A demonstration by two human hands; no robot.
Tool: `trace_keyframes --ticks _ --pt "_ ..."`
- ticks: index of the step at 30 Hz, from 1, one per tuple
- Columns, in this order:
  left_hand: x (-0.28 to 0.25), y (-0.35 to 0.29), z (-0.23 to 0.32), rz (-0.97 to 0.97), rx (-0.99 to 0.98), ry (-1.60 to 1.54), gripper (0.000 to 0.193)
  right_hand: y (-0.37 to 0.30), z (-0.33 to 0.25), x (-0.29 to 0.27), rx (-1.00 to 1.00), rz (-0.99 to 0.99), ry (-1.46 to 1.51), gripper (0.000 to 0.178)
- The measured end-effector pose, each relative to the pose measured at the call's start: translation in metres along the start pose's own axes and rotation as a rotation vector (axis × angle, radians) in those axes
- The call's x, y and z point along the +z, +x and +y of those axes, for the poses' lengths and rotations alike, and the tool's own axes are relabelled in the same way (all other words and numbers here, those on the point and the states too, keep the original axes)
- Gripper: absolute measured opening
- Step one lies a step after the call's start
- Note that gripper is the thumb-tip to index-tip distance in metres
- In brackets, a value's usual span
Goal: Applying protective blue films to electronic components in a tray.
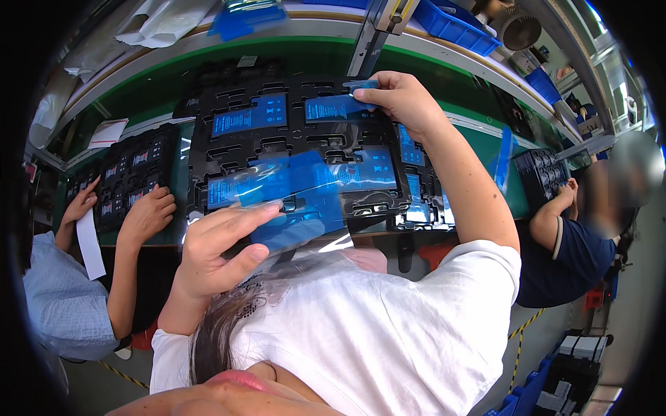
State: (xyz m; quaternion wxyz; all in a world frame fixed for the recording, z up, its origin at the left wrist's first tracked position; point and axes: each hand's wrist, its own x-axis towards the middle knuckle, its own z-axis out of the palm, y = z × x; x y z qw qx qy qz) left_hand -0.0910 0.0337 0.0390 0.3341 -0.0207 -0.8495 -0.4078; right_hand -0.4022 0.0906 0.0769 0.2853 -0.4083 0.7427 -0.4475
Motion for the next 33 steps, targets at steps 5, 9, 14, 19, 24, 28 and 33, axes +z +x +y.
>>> trace_keyframes --ticks 5,9,14,19,24,28,33 --pt "0.000 0.001 0.000 -0.002 0.006 0.015 0.038 0.003 -0.001 0.000 0.018 -0.004 -0.073 0.017" --pt "0.001 0.001 -0.001 0.013 0.024 0.011 0.038 0.004 0.000 -0.001 0.023 -0.021 -0.076 0.017" --pt "0.000 0.001 -0.002 0.006 0.037 0.015 0.039 0.004 0.000 -0.001 0.014 -0.030 -0.068 0.017" --pt "0.000 0.001 -0.002 -0.003 0.031 0.021 0.039 0.005 0.004 0.000 0.003 -0.018 -0.107 0.016" --pt "0.001 0.001 -0.002 -0.006 0.028 0.027 0.038 0.005 0.005 0.001 -0.019 -0.009 -0.120 0.016" --pt "0.002 0.001 -0.003 0.001 0.046 0.055 0.038 0.004 0.002 0.003 -0.028 0.016 -0.218 0.019" --pt "0.003 0.001 -0.002 0.009 0.045 0.052 0.039 0.007 0.007 0.002 -0.075 -0.001 -0.256 0.018"
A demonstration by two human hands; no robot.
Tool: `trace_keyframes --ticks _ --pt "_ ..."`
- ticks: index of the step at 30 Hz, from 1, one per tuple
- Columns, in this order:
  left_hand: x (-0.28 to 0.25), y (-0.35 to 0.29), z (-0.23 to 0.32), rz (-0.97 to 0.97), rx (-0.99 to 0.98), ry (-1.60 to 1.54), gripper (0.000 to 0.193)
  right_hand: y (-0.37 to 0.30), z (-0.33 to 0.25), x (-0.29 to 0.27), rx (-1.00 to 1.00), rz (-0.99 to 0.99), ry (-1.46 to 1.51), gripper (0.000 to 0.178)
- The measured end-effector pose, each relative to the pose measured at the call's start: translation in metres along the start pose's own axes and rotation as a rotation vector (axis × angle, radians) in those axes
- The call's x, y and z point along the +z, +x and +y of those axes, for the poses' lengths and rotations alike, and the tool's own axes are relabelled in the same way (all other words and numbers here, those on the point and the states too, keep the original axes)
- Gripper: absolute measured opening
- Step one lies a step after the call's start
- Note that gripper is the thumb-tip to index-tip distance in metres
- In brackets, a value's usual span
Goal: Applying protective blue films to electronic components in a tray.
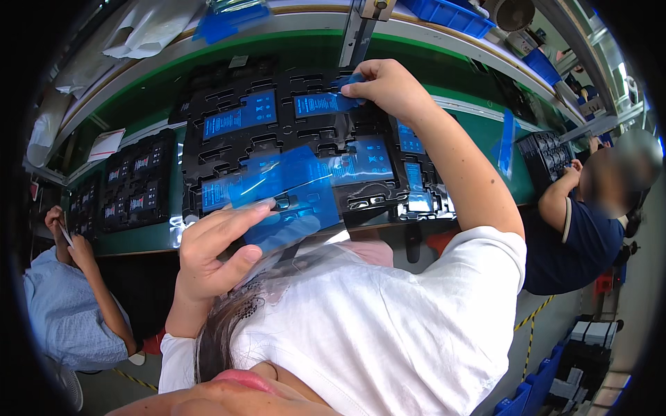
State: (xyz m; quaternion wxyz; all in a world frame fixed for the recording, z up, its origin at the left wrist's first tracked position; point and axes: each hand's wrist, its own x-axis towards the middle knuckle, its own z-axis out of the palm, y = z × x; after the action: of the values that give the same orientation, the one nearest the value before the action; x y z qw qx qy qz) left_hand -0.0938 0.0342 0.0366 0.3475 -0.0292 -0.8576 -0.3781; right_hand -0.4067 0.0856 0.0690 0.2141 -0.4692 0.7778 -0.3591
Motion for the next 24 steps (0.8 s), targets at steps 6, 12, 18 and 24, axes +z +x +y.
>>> trace_keyframes --ticks 6,12,18,24 --pt "0.001 0.002 0.000 -0.004 0.004 -0.001 0.039 -0.003 0.001 0.002 -0.033 0.034 -0.117 0.023" --pt "0.002 -0.001 -0.001 0.017 0.028 -0.001 0.037 -0.029 -0.008 0.017 -0.370 0.552 -0.821 0.059" --pt "0.003 0.000 -0.002 0.019 0.028 0.011 0.036 -0.052 0.007 0.013 -0.099 0.387 -0.629 0.032" --pt "0.002 0.000 0.003 0.020 -0.042 0.013 0.034 -0.050 -0.017 0.004 -0.023 0.151 -0.830 0.037"
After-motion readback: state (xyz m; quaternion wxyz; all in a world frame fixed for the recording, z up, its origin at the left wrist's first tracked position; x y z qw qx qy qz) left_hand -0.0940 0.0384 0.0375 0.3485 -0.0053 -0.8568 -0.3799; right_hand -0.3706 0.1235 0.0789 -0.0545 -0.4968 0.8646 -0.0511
